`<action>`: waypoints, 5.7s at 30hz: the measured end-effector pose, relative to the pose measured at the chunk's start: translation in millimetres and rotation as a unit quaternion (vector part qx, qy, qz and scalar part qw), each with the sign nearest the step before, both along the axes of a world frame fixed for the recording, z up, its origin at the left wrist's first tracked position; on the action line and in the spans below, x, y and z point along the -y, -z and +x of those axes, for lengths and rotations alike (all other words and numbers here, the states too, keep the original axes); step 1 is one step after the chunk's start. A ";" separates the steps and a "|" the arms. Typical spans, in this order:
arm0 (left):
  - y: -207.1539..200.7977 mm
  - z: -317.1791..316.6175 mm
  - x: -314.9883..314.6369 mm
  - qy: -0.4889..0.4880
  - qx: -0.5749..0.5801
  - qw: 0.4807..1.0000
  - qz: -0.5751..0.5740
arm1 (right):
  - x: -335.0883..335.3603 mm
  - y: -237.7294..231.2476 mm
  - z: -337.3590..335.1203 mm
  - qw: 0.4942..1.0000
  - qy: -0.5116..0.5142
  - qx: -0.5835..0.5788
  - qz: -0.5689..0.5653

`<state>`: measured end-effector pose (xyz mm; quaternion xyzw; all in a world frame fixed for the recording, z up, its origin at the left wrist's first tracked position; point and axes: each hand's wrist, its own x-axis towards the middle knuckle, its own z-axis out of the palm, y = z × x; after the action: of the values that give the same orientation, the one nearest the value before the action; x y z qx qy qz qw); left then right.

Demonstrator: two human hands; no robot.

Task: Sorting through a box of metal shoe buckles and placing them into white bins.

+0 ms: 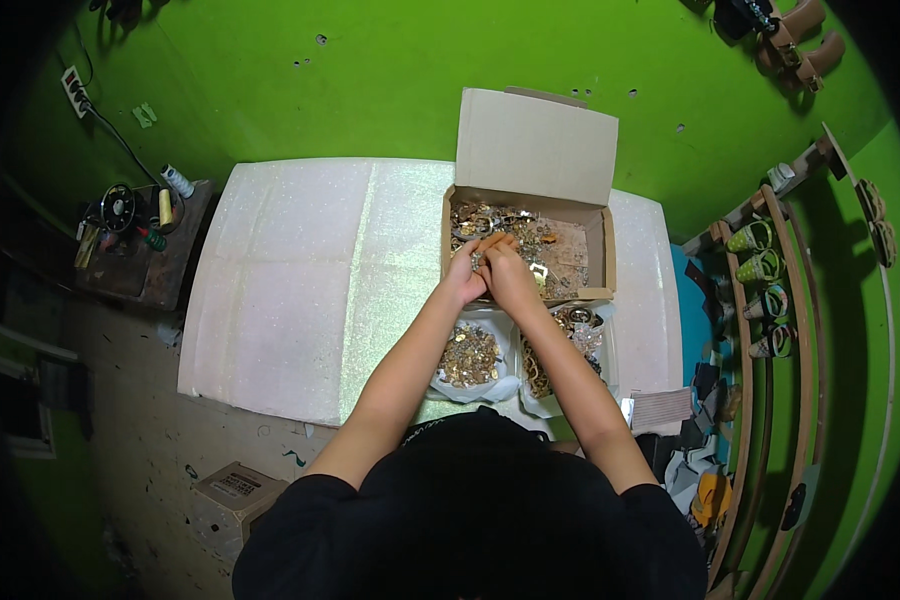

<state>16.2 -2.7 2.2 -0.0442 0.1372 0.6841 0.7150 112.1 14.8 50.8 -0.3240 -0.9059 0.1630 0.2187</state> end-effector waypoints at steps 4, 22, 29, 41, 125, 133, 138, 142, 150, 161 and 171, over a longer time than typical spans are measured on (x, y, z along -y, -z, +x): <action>43.8 -24.8 1.1 0.013 0.053 0.995 0.079 | 5.0 -11.1 -9.7 0.993 -0.041 -0.114 0.001; 6.9 -4.1 3.3 0.016 -0.117 0.993 0.029 | -31.1 11.4 9.0 0.945 0.064 -0.285 -0.144; 4.1 -2.0 3.1 0.004 -0.157 0.987 -0.018 | -25.7 -8.4 11.5 0.974 0.045 -0.220 -0.009; 10.7 -3.2 1.9 0.010 -0.155 0.988 -0.023 | -23.0 -8.2 15.5 0.971 0.001 -0.198 0.131; 7.1 -5.4 1.9 -0.018 -0.027 0.999 -0.022 | -10.4 2.9 3.7 0.928 0.000 -0.249 -0.278; -11.5 -3.1 7.7 -0.039 0.001 0.998 -0.055 | 17.0 -30.9 28.9 0.829 -0.098 -0.089 -0.543; -9.2 -6.4 9.1 -0.048 0.033 0.998 -0.001 | 16.4 -37.4 37.8 0.837 -0.116 0.118 -0.521; -9.3 -5.2 9.9 -0.023 -0.044 0.998 -0.041 | 9.6 -43.0 23.5 0.946 -0.047 -0.016 -0.320; 18.2 -10.5 2.6 -0.009 -0.039 0.999 -0.006 | 0.0 -10.2 -15.2 0.993 -0.035 -0.063 -0.095; 16.1 -8.4 2.9 -0.025 -0.047 0.997 -0.063 | -10.7 -1.2 -16.9 0.990 -0.070 -0.114 -0.040; 11.6 -13.6 12.1 -0.013 0.043 0.999 0.029 | -17.3 -10.3 -4.4 0.826 0.013 -0.282 -0.489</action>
<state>2.6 -14.7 -9.4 -0.0552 0.0857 0.6946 0.7121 107.7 32.1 61.0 -0.3404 -0.6022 0.6656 0.2801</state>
